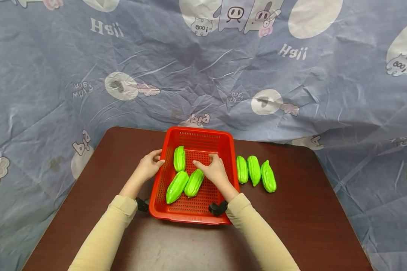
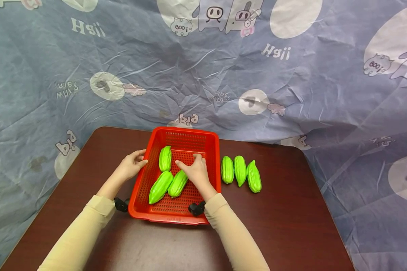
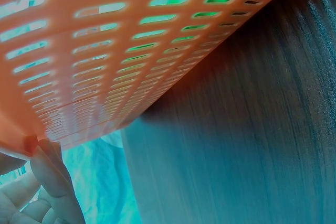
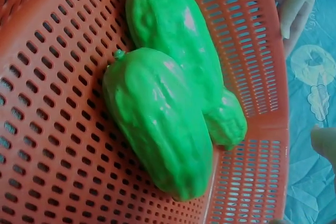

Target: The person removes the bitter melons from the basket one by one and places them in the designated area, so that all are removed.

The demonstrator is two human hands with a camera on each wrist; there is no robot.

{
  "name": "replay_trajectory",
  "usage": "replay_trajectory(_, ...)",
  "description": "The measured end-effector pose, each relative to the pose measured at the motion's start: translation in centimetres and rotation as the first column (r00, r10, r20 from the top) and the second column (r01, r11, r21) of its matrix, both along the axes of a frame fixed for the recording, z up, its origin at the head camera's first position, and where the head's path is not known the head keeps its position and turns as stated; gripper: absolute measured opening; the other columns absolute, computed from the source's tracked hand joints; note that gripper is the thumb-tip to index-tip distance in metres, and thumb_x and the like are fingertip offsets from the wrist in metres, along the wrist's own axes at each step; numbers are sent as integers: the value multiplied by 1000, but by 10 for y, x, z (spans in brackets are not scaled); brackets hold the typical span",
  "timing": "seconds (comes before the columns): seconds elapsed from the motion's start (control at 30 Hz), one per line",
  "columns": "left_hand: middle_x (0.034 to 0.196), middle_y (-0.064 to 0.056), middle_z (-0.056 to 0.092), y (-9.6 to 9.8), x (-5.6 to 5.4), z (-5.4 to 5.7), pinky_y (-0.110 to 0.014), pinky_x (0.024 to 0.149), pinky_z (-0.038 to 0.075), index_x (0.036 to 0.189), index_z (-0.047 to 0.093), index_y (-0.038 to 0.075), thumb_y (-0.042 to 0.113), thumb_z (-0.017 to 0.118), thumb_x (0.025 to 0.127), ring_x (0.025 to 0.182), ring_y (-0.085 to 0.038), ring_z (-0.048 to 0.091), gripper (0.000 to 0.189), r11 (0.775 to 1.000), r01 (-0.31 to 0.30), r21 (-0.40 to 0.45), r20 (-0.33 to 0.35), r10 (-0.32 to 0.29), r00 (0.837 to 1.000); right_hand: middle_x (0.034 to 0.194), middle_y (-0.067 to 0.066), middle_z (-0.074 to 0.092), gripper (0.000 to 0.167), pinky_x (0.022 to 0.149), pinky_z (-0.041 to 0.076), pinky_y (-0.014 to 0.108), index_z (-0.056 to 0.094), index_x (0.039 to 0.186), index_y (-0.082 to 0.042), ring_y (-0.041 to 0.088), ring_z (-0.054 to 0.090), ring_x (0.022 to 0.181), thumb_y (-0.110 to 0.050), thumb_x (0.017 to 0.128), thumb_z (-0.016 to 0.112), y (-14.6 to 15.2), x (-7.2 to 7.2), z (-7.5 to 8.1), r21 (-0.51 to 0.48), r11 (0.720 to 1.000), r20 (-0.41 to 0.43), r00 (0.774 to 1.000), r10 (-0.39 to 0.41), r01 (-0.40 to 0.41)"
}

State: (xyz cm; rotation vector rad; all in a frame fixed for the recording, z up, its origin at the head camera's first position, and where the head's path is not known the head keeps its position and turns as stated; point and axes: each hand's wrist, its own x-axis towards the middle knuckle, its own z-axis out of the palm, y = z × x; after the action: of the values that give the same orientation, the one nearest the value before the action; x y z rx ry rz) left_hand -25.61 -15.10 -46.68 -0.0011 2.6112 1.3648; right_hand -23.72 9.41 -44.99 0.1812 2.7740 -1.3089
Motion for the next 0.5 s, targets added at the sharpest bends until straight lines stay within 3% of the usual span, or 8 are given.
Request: replay_trajectory(0.5, 128, -24, 56, 0, 1, 2, -45, 90, 55, 151, 36, 4, 16, 56, 101, 113, -37, 61, 55, 1000, -5, 6, 2, 5, 1000, 142, 32, 42, 94, 106, 43, 52, 34, 143, 10, 44, 45, 131, -54, 85, 70, -7, -6, -23, 27, 999, 189, 981, -38, 33)
